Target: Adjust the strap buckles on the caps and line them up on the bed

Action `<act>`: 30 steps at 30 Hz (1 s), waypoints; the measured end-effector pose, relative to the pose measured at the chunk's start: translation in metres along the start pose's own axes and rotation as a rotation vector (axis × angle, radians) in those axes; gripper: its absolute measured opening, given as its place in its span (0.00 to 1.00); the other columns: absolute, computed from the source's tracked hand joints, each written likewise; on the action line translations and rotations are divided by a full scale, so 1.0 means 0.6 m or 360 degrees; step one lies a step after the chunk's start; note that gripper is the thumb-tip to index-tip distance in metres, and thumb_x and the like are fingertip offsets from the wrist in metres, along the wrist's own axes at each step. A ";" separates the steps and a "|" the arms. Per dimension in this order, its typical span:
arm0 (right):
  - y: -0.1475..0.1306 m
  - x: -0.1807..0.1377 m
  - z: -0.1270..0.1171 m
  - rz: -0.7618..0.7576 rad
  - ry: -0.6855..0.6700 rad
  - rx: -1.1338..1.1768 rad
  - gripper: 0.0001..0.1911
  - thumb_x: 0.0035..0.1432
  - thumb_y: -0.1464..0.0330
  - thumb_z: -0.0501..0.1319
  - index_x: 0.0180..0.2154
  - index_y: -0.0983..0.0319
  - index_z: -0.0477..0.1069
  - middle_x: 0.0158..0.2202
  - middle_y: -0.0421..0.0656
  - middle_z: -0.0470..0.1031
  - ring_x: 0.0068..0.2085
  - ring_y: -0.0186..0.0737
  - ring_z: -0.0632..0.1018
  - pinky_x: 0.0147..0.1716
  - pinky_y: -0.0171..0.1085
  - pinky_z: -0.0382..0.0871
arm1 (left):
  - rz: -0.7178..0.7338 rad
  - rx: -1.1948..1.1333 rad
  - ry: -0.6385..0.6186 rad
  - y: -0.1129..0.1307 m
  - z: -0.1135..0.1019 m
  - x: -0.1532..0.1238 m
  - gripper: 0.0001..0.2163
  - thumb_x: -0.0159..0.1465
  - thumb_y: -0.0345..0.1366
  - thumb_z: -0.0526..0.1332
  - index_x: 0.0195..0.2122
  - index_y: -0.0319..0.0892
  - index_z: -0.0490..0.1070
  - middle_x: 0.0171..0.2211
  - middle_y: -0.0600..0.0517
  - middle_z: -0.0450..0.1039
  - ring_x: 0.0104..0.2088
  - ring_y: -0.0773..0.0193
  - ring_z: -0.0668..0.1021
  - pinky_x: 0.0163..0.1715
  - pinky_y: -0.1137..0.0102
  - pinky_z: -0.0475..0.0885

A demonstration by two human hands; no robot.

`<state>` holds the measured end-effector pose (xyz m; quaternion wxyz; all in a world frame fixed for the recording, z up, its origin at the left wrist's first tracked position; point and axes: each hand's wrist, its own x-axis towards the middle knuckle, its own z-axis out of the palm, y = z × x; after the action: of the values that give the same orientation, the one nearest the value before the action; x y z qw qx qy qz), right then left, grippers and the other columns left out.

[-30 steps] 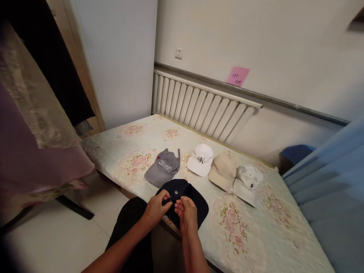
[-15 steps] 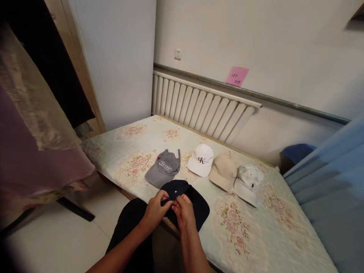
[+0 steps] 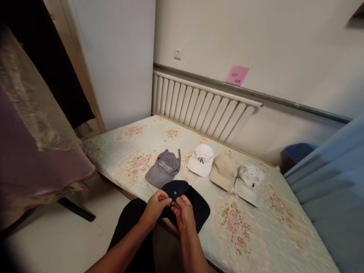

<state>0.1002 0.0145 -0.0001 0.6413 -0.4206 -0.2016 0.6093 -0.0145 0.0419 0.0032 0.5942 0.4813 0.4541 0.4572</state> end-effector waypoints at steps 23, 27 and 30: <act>-0.012 -0.006 0.018 0.0012 -0.0017 0.0062 0.08 0.46 0.67 0.67 0.29 0.64 0.73 0.23 0.40 0.76 0.23 0.32 0.74 0.24 0.30 0.68 | 0.0070 -0.0027 -0.0008 -0.003 0.002 0.003 0.05 0.50 0.32 0.58 0.27 0.42 0.62 0.19 0.59 0.65 0.23 0.69 0.71 0.26 0.74 0.64; -0.016 -0.002 0.015 0.0010 0.0069 0.0092 0.10 0.48 0.64 0.66 0.30 0.64 0.73 0.22 0.40 0.75 0.22 0.32 0.74 0.22 0.30 0.67 | 0.0086 -0.0017 -0.0077 -0.001 -0.001 0.001 0.06 0.49 0.31 0.58 0.29 0.42 0.63 0.21 0.60 0.63 0.23 0.70 0.69 0.26 0.75 0.63; -0.019 0.001 0.013 -0.0003 0.0069 0.0101 0.10 0.46 0.64 0.68 0.29 0.64 0.72 0.21 0.40 0.75 0.21 0.31 0.73 0.21 0.29 0.67 | 0.0094 -0.0001 -0.0122 0.001 -0.001 0.000 0.06 0.50 0.33 0.59 0.30 0.42 0.64 0.21 0.60 0.63 0.23 0.70 0.69 0.26 0.74 0.62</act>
<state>0.1015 0.0183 0.0131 0.6591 -0.4128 -0.1687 0.6056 -0.0150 0.0420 0.0036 0.5977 0.5115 0.4163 0.4559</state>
